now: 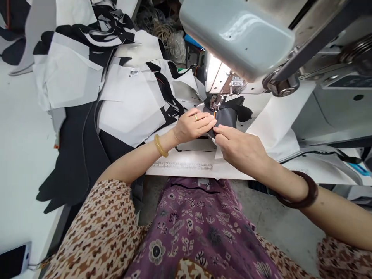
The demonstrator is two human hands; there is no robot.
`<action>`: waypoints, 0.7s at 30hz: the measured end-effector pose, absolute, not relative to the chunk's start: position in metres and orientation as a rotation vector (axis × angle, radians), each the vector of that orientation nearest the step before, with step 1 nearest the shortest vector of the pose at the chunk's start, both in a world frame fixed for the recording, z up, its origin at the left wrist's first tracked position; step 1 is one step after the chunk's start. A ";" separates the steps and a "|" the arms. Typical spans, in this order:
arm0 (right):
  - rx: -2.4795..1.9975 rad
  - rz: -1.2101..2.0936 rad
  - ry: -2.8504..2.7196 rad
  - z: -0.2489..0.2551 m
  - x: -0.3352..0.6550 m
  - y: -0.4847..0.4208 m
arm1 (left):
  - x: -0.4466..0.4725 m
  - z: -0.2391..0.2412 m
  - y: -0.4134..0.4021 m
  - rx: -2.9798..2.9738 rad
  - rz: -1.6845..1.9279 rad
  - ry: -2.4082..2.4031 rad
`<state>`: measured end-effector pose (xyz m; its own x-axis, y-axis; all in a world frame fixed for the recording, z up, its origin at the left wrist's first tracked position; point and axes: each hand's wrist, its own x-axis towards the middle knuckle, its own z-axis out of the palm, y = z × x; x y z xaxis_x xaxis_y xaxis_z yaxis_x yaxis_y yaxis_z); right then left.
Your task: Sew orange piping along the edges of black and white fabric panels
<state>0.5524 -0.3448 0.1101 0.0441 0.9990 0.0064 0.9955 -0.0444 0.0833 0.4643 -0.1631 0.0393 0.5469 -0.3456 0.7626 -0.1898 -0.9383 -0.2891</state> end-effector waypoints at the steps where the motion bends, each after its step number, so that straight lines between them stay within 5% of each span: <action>1: 2.236 0.086 2.112 0.113 0.552 -0.344 | 0.465 0.037 -0.164 -2.587 -1.393 0.438; 21: 2.414 -0.046 1.885 0.153 0.573 -0.312 | 0.481 0.040 -0.156 -2.752 -1.167 0.259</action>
